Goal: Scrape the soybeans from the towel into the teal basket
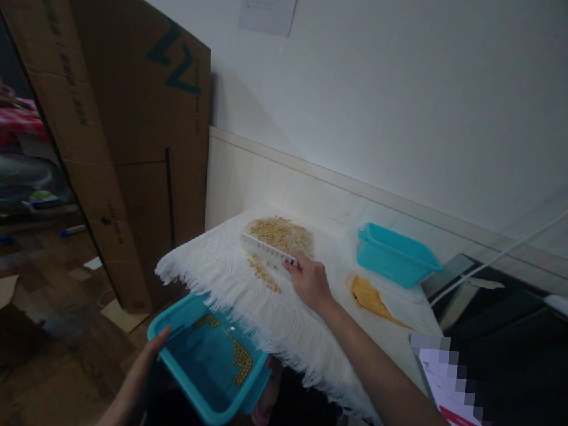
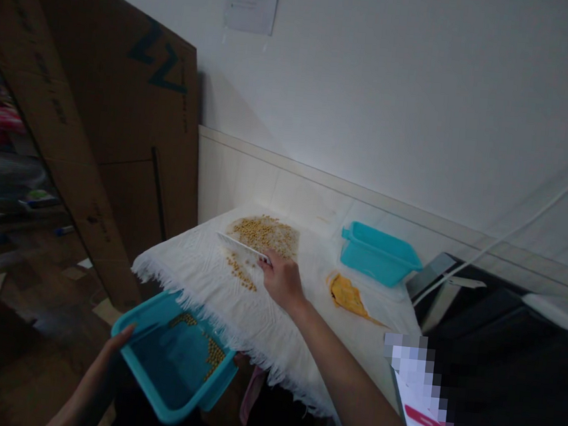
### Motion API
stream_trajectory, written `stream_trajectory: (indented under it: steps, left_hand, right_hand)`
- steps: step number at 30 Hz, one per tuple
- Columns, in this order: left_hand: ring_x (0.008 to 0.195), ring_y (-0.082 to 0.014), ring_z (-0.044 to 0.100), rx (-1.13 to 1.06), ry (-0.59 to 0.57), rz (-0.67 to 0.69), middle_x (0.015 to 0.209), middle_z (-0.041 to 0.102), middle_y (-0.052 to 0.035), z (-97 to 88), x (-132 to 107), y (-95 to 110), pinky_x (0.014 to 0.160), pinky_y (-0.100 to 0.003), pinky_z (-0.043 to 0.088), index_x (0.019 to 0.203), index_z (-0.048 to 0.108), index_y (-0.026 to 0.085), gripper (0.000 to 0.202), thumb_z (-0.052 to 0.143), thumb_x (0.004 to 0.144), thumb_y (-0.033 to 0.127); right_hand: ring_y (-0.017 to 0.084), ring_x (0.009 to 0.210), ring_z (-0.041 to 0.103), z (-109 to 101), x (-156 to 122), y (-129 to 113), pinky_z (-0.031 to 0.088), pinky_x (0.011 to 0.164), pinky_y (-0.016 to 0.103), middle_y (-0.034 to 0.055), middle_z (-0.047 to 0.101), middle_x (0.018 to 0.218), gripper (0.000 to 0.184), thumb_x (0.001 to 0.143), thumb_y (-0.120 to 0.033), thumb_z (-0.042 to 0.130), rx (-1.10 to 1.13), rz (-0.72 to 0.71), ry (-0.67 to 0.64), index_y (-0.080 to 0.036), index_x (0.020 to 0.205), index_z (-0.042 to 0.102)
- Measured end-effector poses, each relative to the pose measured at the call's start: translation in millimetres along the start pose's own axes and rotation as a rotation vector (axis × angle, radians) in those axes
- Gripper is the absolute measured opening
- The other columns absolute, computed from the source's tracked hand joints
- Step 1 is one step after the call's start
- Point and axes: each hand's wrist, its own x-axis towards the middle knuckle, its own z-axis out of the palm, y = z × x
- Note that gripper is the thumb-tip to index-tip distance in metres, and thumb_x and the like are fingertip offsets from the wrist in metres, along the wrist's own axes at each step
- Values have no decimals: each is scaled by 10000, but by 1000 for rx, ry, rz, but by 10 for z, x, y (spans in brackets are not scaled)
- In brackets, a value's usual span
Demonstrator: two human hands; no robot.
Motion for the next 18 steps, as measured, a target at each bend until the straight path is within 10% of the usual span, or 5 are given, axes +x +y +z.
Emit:
stream_trajectory:
  steps: [18]
  left_hand:
    - [1179, -435, 694, 6, 27, -17, 1203, 794, -183, -23, 1, -16, 962, -578, 578, 1478, 566, 149, 734, 653, 868, 548]
  right_hand:
    - [159, 552, 643, -235, -296, -168, 417, 562, 226, -9, 694, 639, 122, 914, -245, 597, 27, -25, -26, -234, 831, 686]
